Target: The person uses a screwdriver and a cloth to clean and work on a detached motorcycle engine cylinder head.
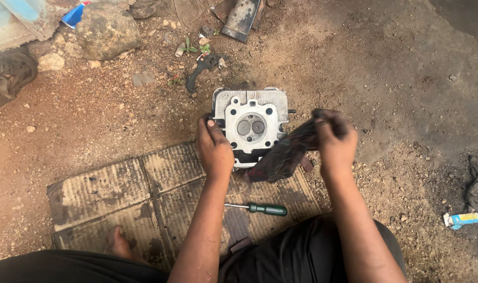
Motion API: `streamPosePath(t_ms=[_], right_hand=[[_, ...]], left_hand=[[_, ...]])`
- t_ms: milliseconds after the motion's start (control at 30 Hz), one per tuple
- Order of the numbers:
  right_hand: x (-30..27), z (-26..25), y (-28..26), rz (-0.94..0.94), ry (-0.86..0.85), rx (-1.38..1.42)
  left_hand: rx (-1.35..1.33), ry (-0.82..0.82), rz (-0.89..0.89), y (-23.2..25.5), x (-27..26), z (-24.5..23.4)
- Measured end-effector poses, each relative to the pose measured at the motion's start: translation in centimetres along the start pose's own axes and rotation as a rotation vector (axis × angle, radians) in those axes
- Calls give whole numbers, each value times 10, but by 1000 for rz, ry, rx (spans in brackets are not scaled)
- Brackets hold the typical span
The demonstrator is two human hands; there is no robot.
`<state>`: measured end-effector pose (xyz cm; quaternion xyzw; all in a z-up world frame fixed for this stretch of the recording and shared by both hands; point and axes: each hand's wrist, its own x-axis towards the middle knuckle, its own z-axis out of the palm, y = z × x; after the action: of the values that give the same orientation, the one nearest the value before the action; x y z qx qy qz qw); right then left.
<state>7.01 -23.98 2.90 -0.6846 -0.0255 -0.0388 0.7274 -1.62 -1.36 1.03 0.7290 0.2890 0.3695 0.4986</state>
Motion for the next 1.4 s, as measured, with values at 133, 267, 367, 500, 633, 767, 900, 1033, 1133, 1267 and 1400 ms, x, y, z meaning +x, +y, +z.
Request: streamPosePath(t_ms=[133, 267, 367, 500, 633, 767, 900, 1033, 1133, 1267, 1400], right_hand=[[14, -30, -8, -292, 231, 94], [21, -54, -17, -394, 384, 219], [17, -53, -21, -427, 376, 164], [9, -40, -27, -368, 346, 65], [8, -38, -29, -457, 369, -122], [11, -42, -25, -630, 404, -197], [6, -46, -26, -756, 375, -408], [0, -35, -33, -725, 213, -442], [-8, -17, -35, -357, 7, -261], [-9, -18, -36, -39, -411, -727], [-12, -24, -36, 483, -948, -913]], left_hand=[[19, -8, -29, 2, 3, 2], [-16, -24, -54, 3, 7, 2], [-42, -24, -44, 5, 6, 2], [-15, -36, -44, 8, 1, -2], [11, -51, -91, 10, -1, -3], [25, -17, -53, 7, 2, 0], [15, -6, -27, 4, 5, 3], [18, -19, -49, 5, 5, 3], [13, -11, -45, 4, 6, 4], [13, -20, -48, 3, 12, 6], [-38, -87, -143, 8, 18, 4]])
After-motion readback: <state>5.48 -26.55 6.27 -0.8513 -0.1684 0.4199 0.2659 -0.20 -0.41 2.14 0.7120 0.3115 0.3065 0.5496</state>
